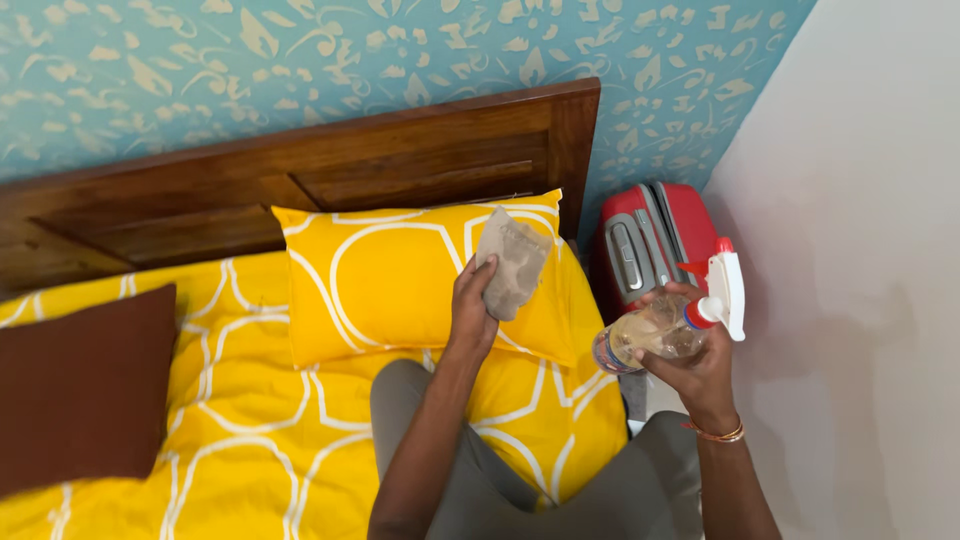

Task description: The person wipes the wooden armrest and back of a chair with a cloth, then sprays a cleaning solution onto the cloth and wipes the wooden headboard of a bed. The person handles a spray bottle and cloth throughout the task.

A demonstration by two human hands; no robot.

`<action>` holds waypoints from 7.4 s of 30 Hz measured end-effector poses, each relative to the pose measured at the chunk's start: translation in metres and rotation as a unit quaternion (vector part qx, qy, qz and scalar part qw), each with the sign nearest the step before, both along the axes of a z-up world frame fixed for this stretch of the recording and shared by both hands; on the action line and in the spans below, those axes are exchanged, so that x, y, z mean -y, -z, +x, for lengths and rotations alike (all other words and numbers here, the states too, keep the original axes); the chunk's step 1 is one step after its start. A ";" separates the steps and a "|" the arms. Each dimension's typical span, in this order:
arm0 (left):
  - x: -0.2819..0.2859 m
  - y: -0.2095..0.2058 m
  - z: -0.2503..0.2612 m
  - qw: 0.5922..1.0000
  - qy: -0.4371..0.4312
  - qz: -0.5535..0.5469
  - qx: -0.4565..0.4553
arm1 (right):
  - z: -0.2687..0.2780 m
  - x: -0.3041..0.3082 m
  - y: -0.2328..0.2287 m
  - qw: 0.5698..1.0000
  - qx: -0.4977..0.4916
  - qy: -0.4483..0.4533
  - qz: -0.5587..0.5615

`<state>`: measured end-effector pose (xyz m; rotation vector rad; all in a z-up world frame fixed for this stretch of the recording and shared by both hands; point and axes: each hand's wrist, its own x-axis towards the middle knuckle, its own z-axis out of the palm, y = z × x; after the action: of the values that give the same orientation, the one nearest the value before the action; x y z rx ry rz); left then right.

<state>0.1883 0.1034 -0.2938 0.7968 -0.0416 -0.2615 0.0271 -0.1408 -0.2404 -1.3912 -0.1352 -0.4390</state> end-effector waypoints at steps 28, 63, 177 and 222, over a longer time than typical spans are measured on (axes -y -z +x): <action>-0.057 0.094 0.169 0.996 0.016 -0.069 -0.063 | 0.190 -0.116 -0.022 0.992 0.095 0.029 -0.077; 0.016 0.085 -0.030 0.978 0.041 -0.156 -0.130 | 0.113 -0.103 0.016 0.985 -0.064 0.155 0.025; -0.439 0.156 -0.013 0.794 -0.436 0.423 -0.019 | 0.215 -0.128 0.177 0.974 -0.191 -0.096 0.077; -0.192 -0.028 0.183 0.597 -0.259 0.600 0.465 | 0.347 -0.096 0.031 0.817 0.173 0.387 -0.391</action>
<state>0.3711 0.2956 -0.2654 2.1982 -0.6778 0.8554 0.3744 -0.0450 -0.2713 -2.1509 -0.0327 -1.4464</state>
